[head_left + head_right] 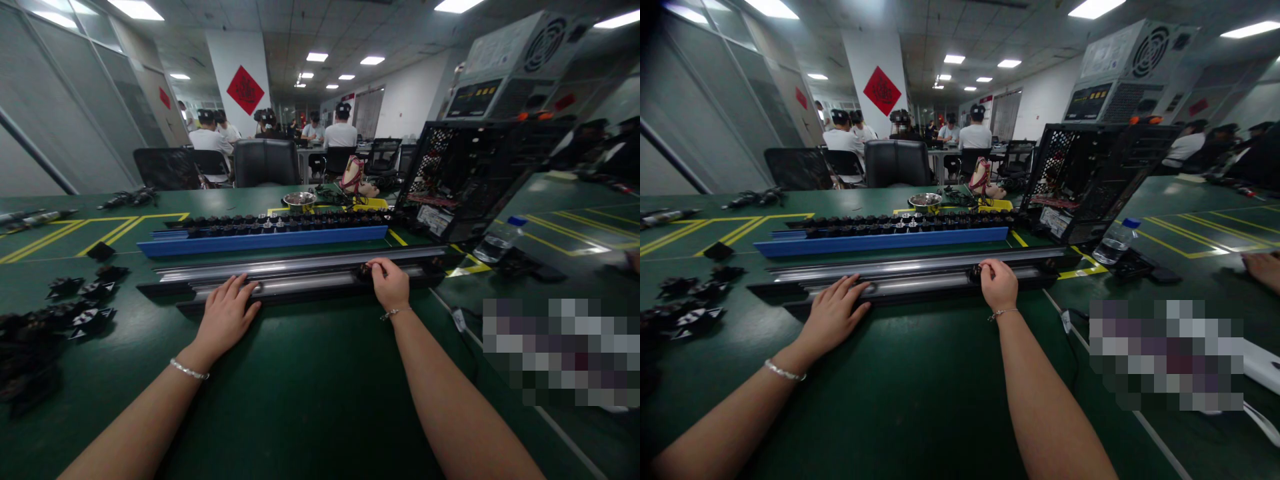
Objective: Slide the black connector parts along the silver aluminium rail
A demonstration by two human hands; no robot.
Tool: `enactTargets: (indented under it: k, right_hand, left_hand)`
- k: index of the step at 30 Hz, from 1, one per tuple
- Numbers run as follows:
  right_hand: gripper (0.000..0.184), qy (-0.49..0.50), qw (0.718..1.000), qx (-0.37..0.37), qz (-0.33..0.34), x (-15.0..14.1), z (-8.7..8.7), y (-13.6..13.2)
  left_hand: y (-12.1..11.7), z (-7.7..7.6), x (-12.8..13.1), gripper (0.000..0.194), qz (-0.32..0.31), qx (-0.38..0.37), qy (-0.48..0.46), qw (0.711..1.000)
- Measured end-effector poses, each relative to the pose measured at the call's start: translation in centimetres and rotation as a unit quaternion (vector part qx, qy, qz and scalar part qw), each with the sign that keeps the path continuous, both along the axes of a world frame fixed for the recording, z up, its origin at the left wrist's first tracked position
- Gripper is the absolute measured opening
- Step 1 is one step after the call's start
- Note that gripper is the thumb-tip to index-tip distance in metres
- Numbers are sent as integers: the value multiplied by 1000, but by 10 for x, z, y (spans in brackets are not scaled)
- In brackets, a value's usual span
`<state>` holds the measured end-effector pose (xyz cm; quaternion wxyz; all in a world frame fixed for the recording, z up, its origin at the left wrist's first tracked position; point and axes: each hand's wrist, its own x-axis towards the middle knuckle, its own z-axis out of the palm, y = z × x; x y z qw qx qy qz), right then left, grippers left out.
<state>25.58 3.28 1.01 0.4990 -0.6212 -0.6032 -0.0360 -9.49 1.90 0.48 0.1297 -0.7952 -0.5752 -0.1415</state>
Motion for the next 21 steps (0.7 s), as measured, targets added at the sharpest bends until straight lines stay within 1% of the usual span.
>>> enactTargets:
  k: [10,21]
  right_hand:
    - [27,-11,1000,-7,24,-6,4,-3]
    - [27,8,999,-17,49,-10,3,-3]
  left_hand:
    - [-1,1,1,45,-2,3,-3,1000]
    - [0,1,1,45,-3,1,-4,1000]
